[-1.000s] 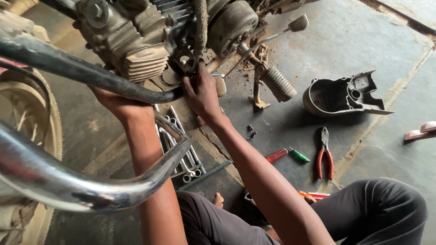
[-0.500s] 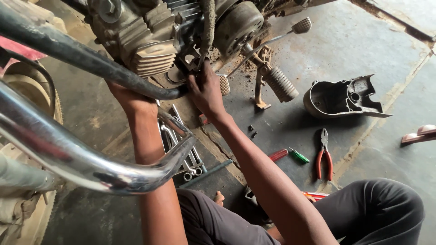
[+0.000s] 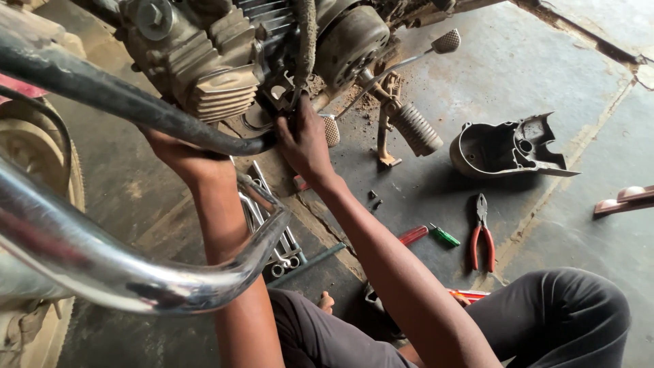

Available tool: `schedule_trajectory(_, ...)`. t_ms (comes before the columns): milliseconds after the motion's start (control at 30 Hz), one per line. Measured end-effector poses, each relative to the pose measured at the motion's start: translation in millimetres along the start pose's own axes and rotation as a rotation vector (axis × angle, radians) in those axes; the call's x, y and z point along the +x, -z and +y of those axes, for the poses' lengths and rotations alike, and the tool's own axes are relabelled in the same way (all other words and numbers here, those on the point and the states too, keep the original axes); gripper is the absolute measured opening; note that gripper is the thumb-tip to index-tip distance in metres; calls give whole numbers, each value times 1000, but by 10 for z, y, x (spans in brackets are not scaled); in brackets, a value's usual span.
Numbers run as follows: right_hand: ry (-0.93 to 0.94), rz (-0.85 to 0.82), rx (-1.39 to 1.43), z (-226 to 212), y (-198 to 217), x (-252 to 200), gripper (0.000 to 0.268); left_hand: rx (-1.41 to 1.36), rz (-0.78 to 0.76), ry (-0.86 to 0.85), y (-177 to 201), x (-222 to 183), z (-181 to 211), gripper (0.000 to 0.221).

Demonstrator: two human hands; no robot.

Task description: The recorder is dismantling and repairing components of a motorcycle engine using various hand tools.

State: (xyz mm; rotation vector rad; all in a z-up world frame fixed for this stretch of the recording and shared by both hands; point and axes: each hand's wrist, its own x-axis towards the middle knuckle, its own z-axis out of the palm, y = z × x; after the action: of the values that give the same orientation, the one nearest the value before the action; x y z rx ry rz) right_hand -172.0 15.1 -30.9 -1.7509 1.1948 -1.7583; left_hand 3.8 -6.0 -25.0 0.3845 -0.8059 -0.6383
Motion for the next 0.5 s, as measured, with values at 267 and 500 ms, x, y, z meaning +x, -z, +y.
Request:
schedule_trajectory(267, -58, -45, -36, 28, -2, -35, 23, -238, -102, 177, -243, 63, 205, 40)
schedule_trajectory(500, -70, -61, -68, 24, 40, -19, 24, -288, 65, 373, -275, 56, 317, 48)
